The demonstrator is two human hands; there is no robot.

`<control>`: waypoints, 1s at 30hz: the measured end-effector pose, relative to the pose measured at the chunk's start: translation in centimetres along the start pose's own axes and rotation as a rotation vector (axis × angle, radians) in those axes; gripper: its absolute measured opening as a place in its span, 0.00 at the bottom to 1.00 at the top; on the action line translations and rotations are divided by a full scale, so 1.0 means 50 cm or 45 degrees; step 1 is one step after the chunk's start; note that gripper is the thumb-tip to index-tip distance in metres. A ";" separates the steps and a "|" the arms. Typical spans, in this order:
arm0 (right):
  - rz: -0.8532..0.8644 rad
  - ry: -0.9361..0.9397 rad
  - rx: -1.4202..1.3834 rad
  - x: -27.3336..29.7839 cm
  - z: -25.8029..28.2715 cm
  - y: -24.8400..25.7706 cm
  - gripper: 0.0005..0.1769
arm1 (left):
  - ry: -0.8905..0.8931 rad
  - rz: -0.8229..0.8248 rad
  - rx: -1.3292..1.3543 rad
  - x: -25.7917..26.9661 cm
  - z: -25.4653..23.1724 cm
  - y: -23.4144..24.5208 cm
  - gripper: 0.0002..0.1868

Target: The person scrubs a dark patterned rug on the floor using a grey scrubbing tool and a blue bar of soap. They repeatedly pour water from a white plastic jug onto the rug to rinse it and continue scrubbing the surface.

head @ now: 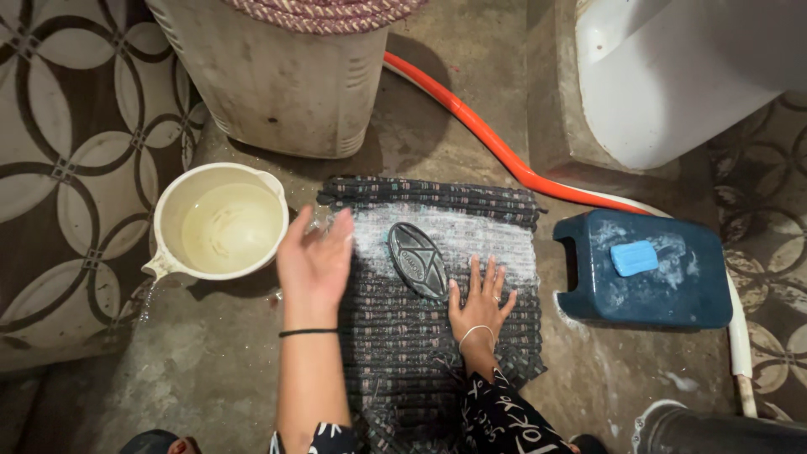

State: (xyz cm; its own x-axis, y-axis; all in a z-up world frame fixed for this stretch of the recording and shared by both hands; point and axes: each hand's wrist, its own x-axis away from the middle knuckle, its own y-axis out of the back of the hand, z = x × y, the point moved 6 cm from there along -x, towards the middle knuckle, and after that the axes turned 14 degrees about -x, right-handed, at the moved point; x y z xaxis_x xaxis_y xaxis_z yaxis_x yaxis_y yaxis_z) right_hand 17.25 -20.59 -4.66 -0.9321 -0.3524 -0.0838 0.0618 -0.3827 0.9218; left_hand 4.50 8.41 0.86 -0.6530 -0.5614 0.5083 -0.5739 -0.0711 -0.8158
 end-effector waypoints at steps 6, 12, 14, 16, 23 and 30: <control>-0.022 0.002 0.004 0.002 -0.001 0.000 0.39 | -0.516 0.204 0.077 -0.080 -0.168 -0.012 0.20; -0.060 0.048 -0.013 0.001 -0.001 0.001 0.38 | -0.325 -0.395 0.191 -0.223 -0.253 0.212 0.24; -0.073 0.047 -0.013 0.001 0.001 0.005 0.38 | -0.305 -0.547 0.101 -0.206 -0.246 0.226 0.26; -0.072 0.040 -0.015 0.003 0.004 0.007 0.38 | -0.197 -0.300 0.206 -0.185 -0.233 0.175 0.22; -0.065 0.031 -0.024 0.004 0.014 0.016 0.38 | 0.096 0.656 -0.593 -0.022 -0.058 -0.162 0.22; -0.034 0.001 0.003 -0.001 0.015 0.020 0.38 | -0.031 0.333 -1.048 0.016 0.040 -0.182 0.23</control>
State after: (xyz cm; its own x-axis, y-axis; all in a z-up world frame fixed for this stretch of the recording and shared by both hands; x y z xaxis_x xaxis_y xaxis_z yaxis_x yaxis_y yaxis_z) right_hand 17.07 -20.32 -3.46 -0.9331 -0.3426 -0.1089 0.0358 -0.3901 0.9201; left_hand 10.19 6.95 8.16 -0.8088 -0.4943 0.3187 -0.5881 0.6776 -0.4416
